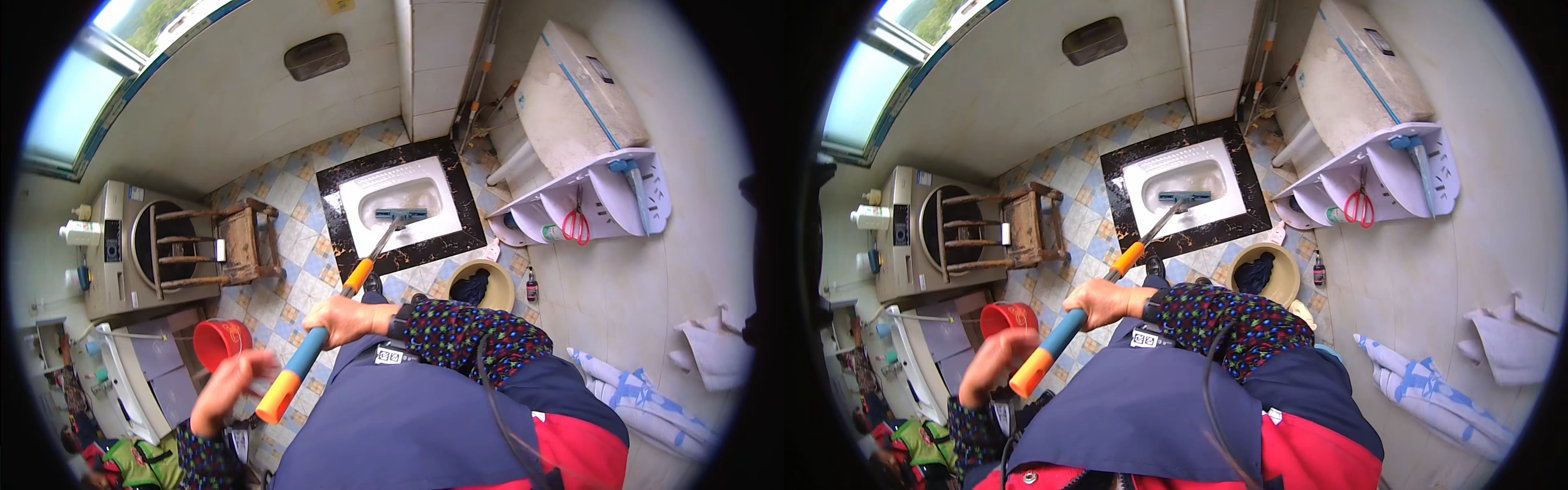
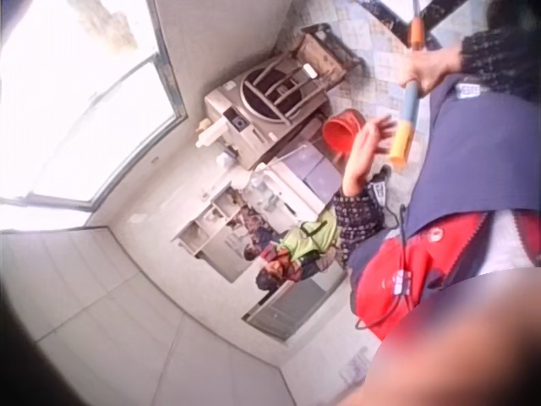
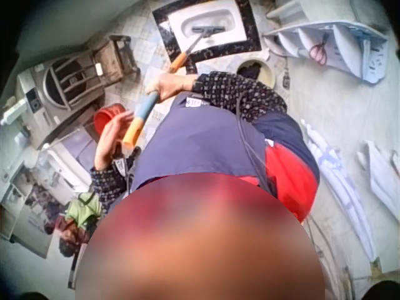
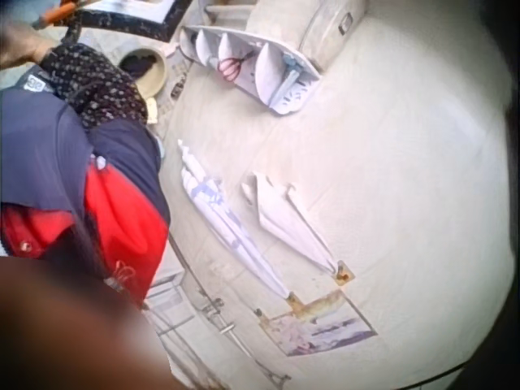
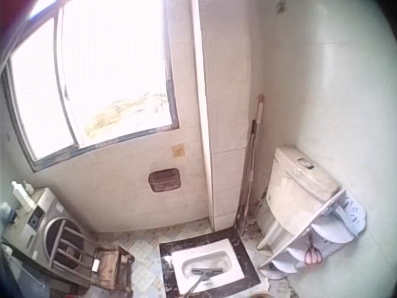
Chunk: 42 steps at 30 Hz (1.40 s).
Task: The person scrubs a squat toilet with a long-handled brush, rinses the brush in a bucket, and adds detergent from a green pouch. The person then continues scrubbing the toilet bowl.
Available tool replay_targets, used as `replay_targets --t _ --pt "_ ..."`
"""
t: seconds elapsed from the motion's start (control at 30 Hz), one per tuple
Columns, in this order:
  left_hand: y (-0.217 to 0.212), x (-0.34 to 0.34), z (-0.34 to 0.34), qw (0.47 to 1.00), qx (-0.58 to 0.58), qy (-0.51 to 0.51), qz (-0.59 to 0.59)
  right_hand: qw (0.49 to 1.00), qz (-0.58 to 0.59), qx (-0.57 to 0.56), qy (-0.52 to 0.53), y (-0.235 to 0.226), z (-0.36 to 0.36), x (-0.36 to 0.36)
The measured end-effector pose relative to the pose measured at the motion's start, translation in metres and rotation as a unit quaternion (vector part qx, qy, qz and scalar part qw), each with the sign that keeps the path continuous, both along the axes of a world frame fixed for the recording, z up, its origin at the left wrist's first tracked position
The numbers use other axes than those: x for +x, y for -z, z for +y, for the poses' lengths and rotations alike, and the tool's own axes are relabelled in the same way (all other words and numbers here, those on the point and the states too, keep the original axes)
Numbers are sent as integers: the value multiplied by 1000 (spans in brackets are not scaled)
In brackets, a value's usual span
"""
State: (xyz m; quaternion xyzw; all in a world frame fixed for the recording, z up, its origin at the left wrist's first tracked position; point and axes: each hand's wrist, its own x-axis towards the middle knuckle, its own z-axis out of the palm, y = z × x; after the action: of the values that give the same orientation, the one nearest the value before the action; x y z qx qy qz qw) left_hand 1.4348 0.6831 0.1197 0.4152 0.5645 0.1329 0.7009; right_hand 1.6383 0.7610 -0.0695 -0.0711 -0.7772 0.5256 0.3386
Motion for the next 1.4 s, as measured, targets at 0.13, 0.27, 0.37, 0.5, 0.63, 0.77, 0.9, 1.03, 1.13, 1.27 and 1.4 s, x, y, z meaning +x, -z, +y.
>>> replay_targets --t 0.13,0.27,0.37,0.5,0.63,0.77,0.9,1.03,1.13,1.27,1.4 --pt "8 5 -87 933 -287 -198 -92 997 -47 3 -53 26 -57 -41" --pt "36 37 -142 896 -359 -257 46 980 -69 53 -177 60 -115 -51" --pt "92 28 -157 933 -280 -181 133 994 -64 67 -63 98 -119 -49" --pt "160 27 -232 964 -166 -184 95 982 -130 99 -97 140 -152 -44" --pt "153 42 -319 956 -153 -242 57 962 -186 129 -153 136 -238 -44" --pt "140 38 -327 956 -191 -105 198 959 -163 119 -197 109 -253 -55" --pt "141 41 -321 951 -221 -215 36 973 -166 132 -92 106 -242 -48" --pt "138 63 -338 944 -218 -246 -2 968 -119 118 -187 117 -275 -32" --pt "141 73 -328 949 -222 -223 26 984 -99 104 -107 122 -269 -23" --pt "140 83 -305 945 -205 -248 -67 960 -217 172 -26 114 -243 -10" --pt "128 98 -311 920 -302 -247 33 977 -118 123 -131 107 -260 -6"
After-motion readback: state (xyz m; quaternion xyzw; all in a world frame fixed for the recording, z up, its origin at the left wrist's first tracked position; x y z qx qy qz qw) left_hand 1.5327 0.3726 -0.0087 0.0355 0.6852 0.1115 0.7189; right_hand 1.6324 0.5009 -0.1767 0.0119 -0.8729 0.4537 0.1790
